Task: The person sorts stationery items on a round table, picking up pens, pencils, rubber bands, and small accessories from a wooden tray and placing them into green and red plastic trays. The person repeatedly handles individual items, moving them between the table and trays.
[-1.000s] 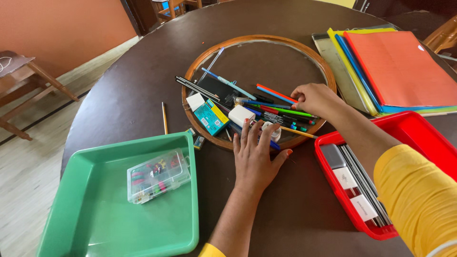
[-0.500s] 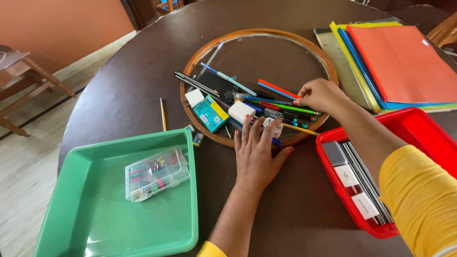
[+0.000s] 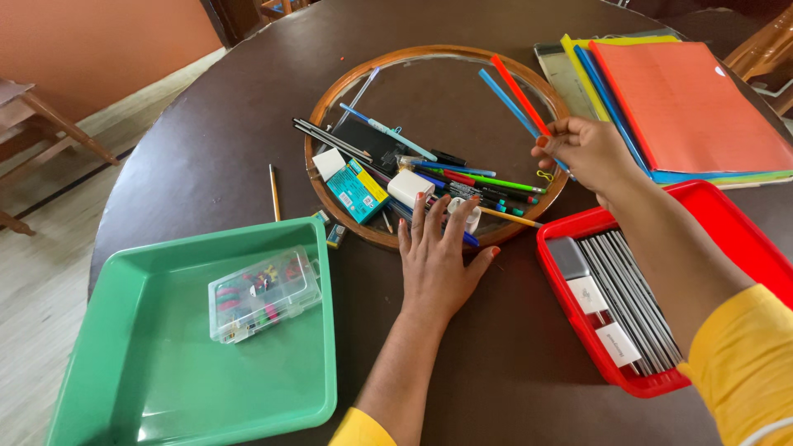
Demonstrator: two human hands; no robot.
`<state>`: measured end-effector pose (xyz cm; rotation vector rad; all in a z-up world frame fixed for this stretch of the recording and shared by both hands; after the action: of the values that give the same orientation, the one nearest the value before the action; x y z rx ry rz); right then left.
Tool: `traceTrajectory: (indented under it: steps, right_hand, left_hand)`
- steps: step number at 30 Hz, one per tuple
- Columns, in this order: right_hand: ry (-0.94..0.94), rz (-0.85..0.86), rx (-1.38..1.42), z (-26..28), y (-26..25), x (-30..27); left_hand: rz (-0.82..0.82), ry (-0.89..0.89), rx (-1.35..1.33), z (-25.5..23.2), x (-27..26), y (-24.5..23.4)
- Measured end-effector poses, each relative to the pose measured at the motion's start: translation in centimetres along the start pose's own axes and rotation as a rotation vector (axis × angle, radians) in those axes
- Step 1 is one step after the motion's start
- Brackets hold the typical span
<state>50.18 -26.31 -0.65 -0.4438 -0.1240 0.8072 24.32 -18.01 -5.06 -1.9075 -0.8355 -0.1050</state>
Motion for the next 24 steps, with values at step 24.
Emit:
traceTrajectory:
  steps: [24]
  right_hand:
    - [0.020,0.016,0.041,-1.7,12.2,-19.4]
  left_hand:
    - [-0.237,0.242,-0.352,-0.4,-0.9,-1.3]
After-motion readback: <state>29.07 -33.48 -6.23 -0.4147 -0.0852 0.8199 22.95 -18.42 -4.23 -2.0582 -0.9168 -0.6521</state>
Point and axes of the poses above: each hand's wrist, its own x-axis towards the middle knuckle, its own y-axis out of the palm, z = x × y, the point moved 4 cm from there along x, towards the middle knuckle, and after that the axes turned 8 degrees about z, right-handed, at the moved point
